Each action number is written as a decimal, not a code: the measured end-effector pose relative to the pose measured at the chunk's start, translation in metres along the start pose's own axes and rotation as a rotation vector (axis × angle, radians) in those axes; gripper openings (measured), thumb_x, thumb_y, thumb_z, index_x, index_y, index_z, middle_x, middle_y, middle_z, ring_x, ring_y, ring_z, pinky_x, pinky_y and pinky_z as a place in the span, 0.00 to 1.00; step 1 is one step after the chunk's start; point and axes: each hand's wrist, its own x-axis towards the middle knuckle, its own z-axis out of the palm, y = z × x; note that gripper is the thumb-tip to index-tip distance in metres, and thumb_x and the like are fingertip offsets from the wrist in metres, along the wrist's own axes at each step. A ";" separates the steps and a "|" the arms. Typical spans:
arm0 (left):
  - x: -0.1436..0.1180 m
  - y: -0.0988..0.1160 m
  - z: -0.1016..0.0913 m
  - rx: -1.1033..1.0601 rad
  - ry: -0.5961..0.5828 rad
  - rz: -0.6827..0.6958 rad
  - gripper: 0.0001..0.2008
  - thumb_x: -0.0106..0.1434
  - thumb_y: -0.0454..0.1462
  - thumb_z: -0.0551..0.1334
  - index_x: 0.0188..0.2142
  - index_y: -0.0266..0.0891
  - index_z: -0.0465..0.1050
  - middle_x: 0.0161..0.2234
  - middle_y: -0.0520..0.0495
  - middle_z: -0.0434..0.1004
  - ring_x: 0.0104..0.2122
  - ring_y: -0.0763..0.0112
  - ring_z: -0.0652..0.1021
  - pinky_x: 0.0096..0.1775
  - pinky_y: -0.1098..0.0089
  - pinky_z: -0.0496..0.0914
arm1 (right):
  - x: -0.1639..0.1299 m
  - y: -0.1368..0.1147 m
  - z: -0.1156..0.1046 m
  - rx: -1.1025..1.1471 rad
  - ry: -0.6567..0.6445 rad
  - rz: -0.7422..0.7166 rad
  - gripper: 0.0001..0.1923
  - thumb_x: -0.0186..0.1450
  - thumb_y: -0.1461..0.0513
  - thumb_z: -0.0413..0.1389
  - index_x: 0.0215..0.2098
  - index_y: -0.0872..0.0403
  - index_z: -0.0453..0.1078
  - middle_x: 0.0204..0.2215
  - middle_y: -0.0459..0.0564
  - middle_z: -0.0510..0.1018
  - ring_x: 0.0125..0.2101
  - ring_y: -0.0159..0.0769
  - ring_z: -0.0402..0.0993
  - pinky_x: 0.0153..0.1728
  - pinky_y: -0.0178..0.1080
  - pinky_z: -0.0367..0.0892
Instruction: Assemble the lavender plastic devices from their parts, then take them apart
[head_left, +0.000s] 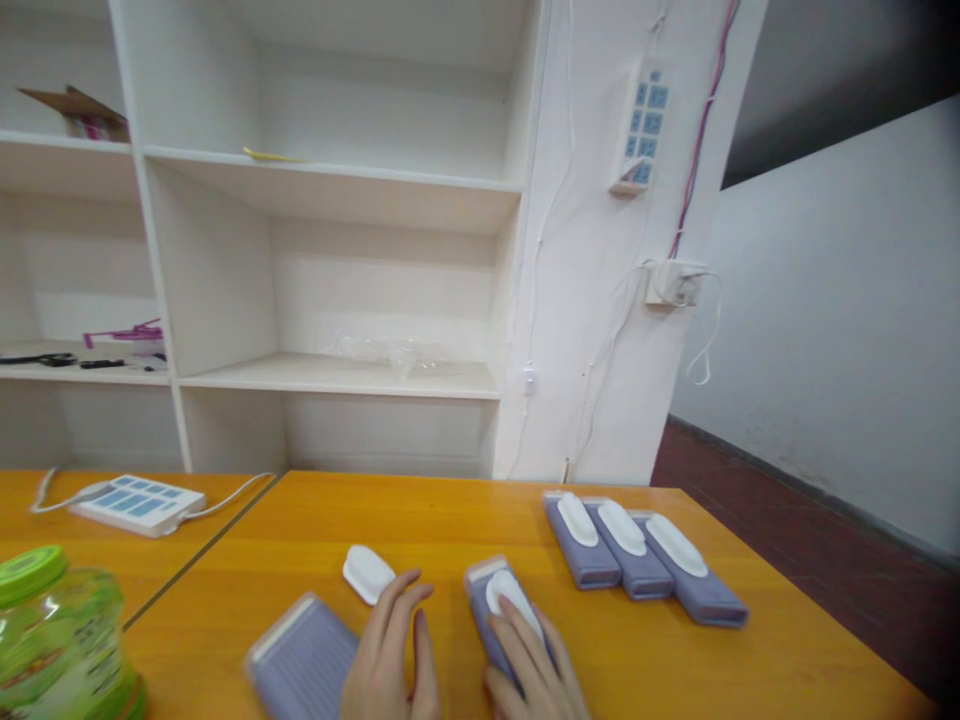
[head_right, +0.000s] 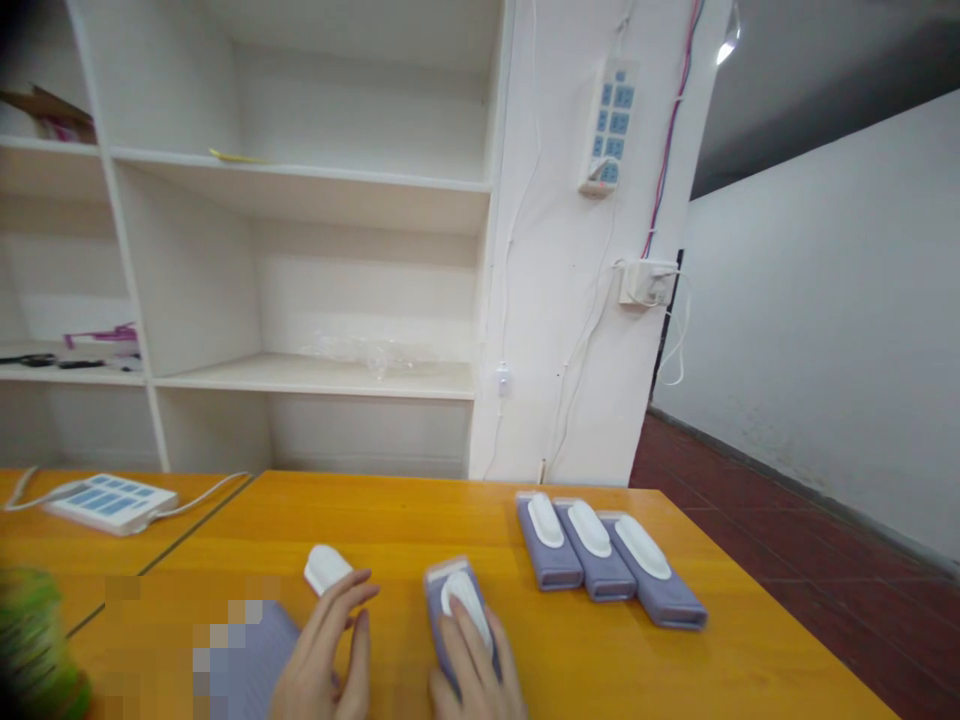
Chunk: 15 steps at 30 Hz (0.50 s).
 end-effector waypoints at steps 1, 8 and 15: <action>0.006 -0.001 -0.007 0.087 -0.011 0.051 0.12 0.64 0.39 0.59 0.44 0.47 0.77 0.51 0.43 0.78 0.53 0.51 0.76 0.56 0.56 0.65 | 0.007 0.012 0.000 -0.031 -0.019 -0.030 0.12 0.63 0.68 0.54 0.38 0.47 0.77 0.56 0.50 0.76 0.58 0.49 0.71 0.56 0.52 0.68; 0.044 -0.014 -0.066 0.752 0.071 -0.058 0.18 0.68 0.43 0.49 0.49 0.42 0.72 0.52 0.40 0.75 0.50 0.51 0.75 0.50 0.53 0.67 | 0.054 0.033 -0.003 -0.147 -0.033 0.303 0.13 0.69 0.68 0.47 0.40 0.56 0.75 0.68 0.60 0.58 0.69 0.57 0.46 0.63 0.71 0.41; 0.045 -0.042 -0.082 0.994 -0.069 -0.406 0.39 0.61 0.60 0.53 0.58 0.30 0.65 0.49 0.28 0.72 0.51 0.39 0.73 0.46 0.49 0.68 | 0.115 -0.055 0.040 0.328 -0.283 0.347 0.19 0.70 0.65 0.48 0.56 0.50 0.70 0.60 0.54 0.69 0.60 0.42 0.66 0.60 0.44 0.62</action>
